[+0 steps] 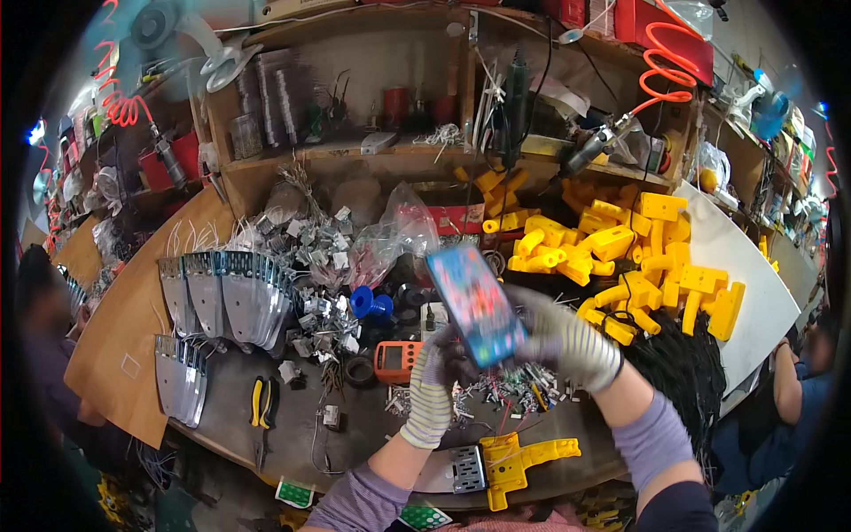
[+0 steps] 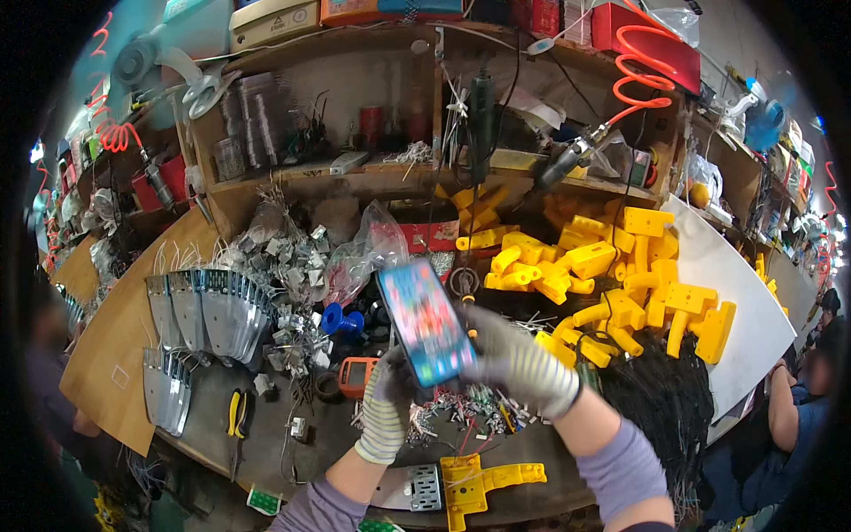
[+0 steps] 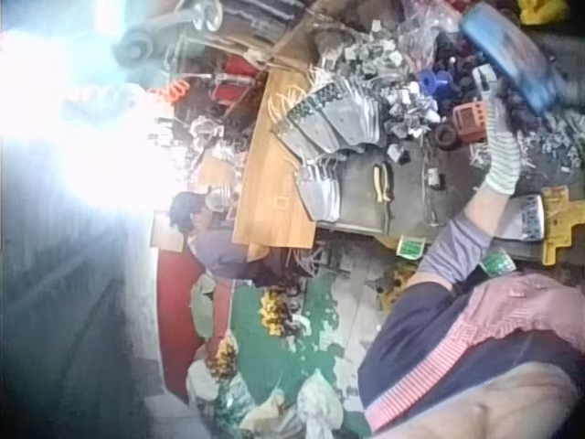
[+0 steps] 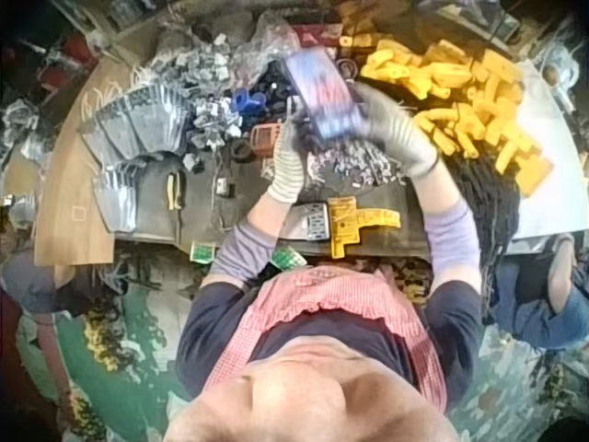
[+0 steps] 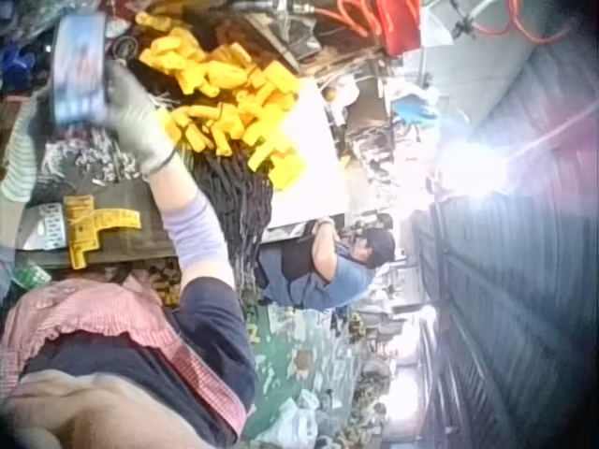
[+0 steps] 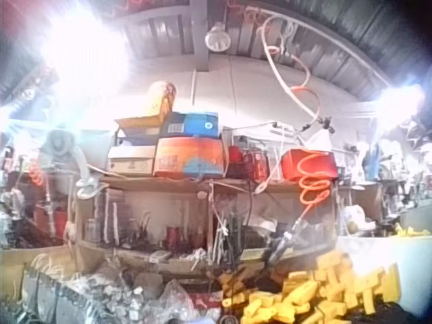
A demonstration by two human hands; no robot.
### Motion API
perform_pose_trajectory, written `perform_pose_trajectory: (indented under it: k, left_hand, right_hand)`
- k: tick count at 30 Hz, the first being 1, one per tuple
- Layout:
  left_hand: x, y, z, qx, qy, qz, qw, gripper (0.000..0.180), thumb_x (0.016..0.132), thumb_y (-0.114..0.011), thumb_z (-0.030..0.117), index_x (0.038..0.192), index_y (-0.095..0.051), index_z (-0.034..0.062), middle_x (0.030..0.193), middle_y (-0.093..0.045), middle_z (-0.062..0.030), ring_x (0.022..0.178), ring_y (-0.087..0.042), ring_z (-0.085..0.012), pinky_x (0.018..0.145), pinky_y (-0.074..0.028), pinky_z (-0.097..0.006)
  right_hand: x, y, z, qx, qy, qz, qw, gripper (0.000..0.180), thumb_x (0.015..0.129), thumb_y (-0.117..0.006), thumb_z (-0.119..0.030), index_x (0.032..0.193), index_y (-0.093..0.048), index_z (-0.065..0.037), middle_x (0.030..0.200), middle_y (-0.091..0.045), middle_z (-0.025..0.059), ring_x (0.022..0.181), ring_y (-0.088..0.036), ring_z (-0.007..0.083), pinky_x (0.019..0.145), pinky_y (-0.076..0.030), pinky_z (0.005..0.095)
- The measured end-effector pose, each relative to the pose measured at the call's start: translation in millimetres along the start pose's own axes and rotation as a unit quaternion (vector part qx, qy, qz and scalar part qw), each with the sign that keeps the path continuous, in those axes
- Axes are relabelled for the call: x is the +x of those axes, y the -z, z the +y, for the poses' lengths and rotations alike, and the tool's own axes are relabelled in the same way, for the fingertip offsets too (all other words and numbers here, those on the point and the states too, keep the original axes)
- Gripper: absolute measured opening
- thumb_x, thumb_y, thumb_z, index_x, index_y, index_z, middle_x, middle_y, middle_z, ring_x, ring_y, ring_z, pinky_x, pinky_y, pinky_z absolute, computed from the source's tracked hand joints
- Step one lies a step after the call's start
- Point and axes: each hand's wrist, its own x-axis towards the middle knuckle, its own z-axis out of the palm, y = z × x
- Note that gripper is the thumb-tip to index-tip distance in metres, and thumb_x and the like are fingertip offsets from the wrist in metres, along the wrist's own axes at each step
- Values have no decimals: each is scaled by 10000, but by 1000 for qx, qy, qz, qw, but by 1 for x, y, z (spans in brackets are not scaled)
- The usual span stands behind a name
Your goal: The recorder is assembling and soldering wires into a yellow plastic housing for an electrical device.
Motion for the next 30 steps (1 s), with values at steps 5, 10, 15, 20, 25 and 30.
perform_pose_trajectory:
  k: [5, 10, 15, 20, 25, 30]
  left_hand:
    - [-13, -7, 6, 76, 27, 23, 997, 599, 1054, -442, 497, 1388, -491, 1, 956, -695, -118, 723, -648, -150, 641, -530, -268]
    - [-16, -9, 2, 145, 56, -38, 987, 549, 1065, -453, 446, 1360, -525, -11, 980, -703, -68, 773, -636, -112, 702, -517, -255]
    - [-21, -6, -2, 87, 64, -52, 993, 528, 1066, -474, 415, 1364, -517, -19, 985, -693, -43, 805, -606, -83, 739, -506, -240]
    - [-19, -15, 0, 133, 90, -47, 986, 523, 1072, -438, 410, 1370, -518, -11, 975, -682, -45, 834, -605, -92, 744, -500, -254]
    - [-16, -12, 7, 166, 83, 6, 983, 542, 1068, -444, 428, 1358, -552, -17, 961, -704, -59, 815, -635, -140, 729, -496, -303]
    - [-15, -19, 13, 171, 42, -47, 983, 322, 1069, -478, 194, 1326, -585, 32, 949, -679, -37, 807, -597, -77, 717, -490, -229]
  right_hand:
    - [108, 15, -22, 121, 55, 61, 989, 473, 941, -583, 30, 1396, -456, 9, 1291, -623, 141, 1159, -644, 228, 1067, -514, 369]
    - [257, 52, -28, 78, 51, 147, 985, 274, 968, -574, 39, 1242, -551, 38, 1205, -622, 147, 1032, -665, 253, 883, -631, 309]
    - [323, 51, 0, 131, 76, 180, 972, 263, 987, -594, -24, 1232, -580, 69, 1212, -627, 151, 1001, -678, 259, 871, -627, 310]
    - [310, 74, 13, 95, 141, 237, 957, 391, 1005, -618, -147, 1301, -472, 61, 1067, -660, 181, 887, -703, 297, 791, -619, 388]
    - [184, 34, -2, -18, 102, 120, 987, 360, 995, -617, -192, 1263, -528, 30, 921, -703, 181, 791, -723, 281, 732, -617, 396]
    - [12, 10, -2, -231, 26, 78, 970, 309, 947, -652, -138, 1216, -647, 14, 969, -714, 94, 816, -682, 136, 773, -565, 288]
